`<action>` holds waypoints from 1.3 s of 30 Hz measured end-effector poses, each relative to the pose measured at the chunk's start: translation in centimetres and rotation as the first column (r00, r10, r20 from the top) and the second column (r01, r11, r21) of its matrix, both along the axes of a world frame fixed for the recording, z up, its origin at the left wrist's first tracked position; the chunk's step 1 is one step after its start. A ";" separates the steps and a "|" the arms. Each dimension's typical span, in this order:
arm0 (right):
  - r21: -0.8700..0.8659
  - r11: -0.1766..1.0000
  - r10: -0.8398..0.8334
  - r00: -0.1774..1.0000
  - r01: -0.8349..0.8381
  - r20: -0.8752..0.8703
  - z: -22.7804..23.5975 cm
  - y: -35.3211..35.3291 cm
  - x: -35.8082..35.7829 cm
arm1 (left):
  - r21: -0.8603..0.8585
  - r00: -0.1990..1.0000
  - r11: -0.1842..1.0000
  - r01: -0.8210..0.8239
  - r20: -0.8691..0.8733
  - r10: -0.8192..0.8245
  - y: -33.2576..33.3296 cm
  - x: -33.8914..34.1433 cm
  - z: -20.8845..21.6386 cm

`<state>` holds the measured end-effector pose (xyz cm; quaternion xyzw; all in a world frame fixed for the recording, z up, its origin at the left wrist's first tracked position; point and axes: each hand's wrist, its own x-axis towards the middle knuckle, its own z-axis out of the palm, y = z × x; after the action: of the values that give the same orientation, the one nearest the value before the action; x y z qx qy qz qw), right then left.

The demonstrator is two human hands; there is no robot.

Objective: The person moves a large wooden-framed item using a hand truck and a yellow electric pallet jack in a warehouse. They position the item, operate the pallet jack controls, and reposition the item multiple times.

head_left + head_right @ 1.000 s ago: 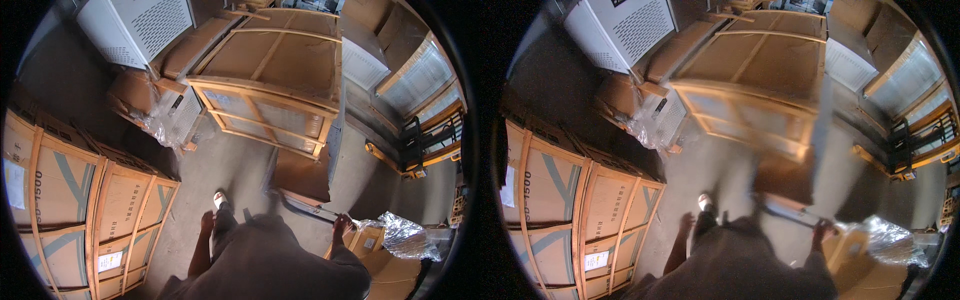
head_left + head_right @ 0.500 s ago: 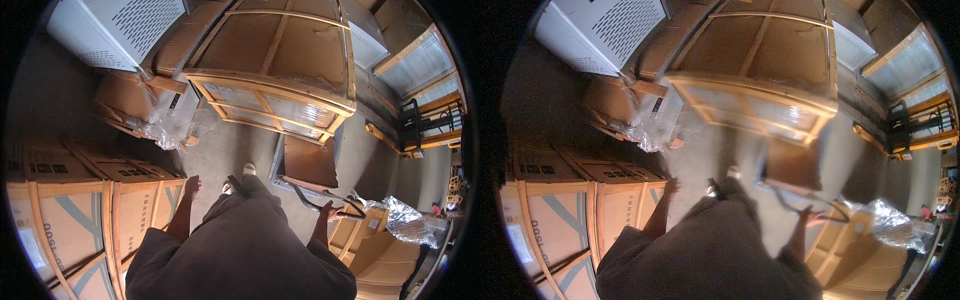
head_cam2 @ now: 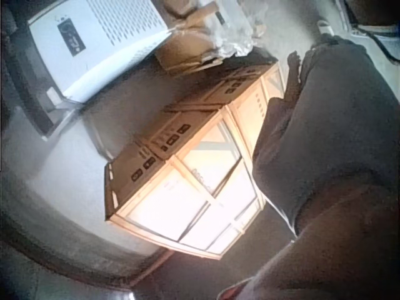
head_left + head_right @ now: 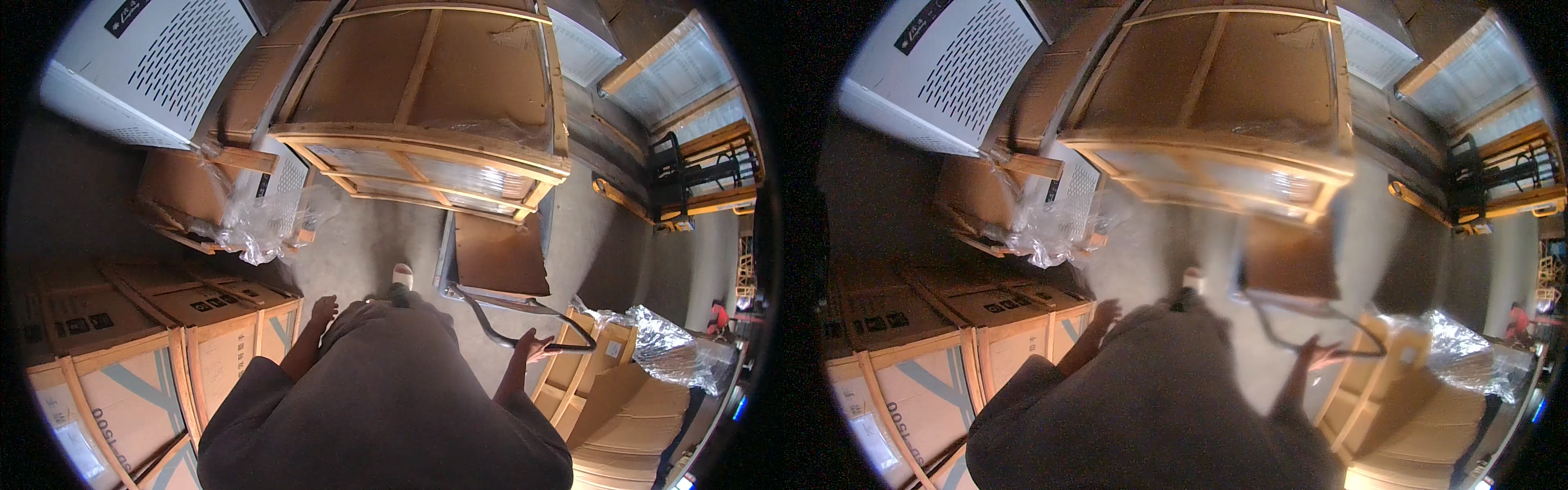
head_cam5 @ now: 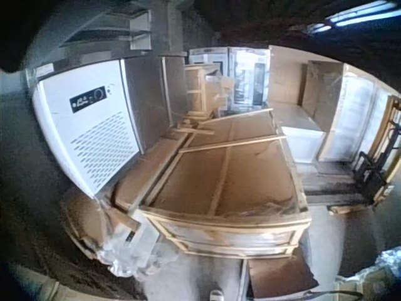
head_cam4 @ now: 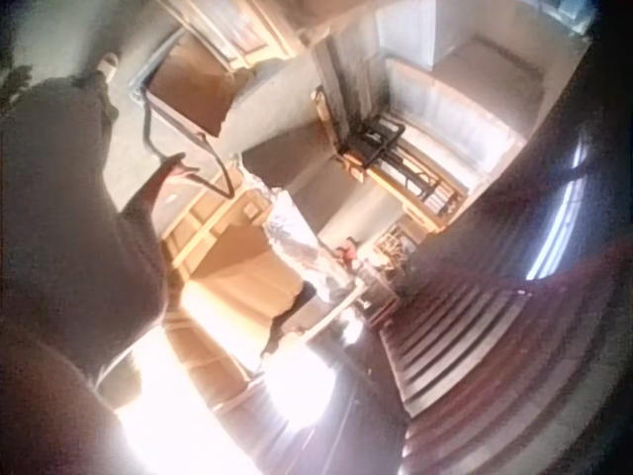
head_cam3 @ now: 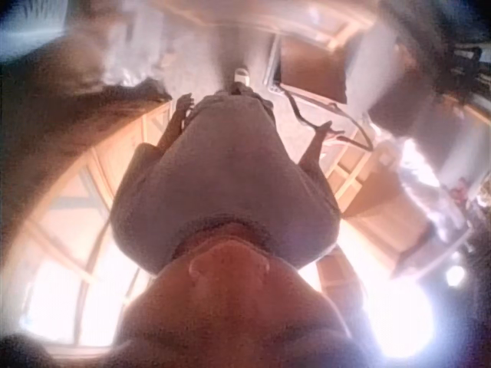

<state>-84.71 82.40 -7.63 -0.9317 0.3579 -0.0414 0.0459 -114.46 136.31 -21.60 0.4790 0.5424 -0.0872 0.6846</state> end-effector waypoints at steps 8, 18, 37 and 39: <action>0.040 0.999 -0.011 0.998 0.009 0.067 -0.1 0.2 -0.1 | 0.511 0.893 0.747 0.426 -0.104 -0.438 2.7 6.4 0.0; 0.060 0.994 -0.099 0.985 0.091 0.138 0.7 1.3 -0.3 | -0.053 0.971 0.985 0.163 -0.169 -0.169 5.3 9.4 -0.7; 0.436 0.893 -0.314 0.844 0.108 0.434 -4.6 0.6 0.8 | 0.693 0.183 -0.136 0.708 -0.366 -0.912 13.5 8.4 0.7; 0.625 0.774 -0.471 0.752 0.102 0.460 -6.6 1.0 1.5 | 0.660 0.019 -0.330 0.675 -0.463 -0.886 13.0 9.7 0.7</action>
<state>-83.21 83.35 -14.25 -0.7433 0.4661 -0.2299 0.4212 -104.77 149.29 -20.86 0.9537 -0.0689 -0.2273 0.1847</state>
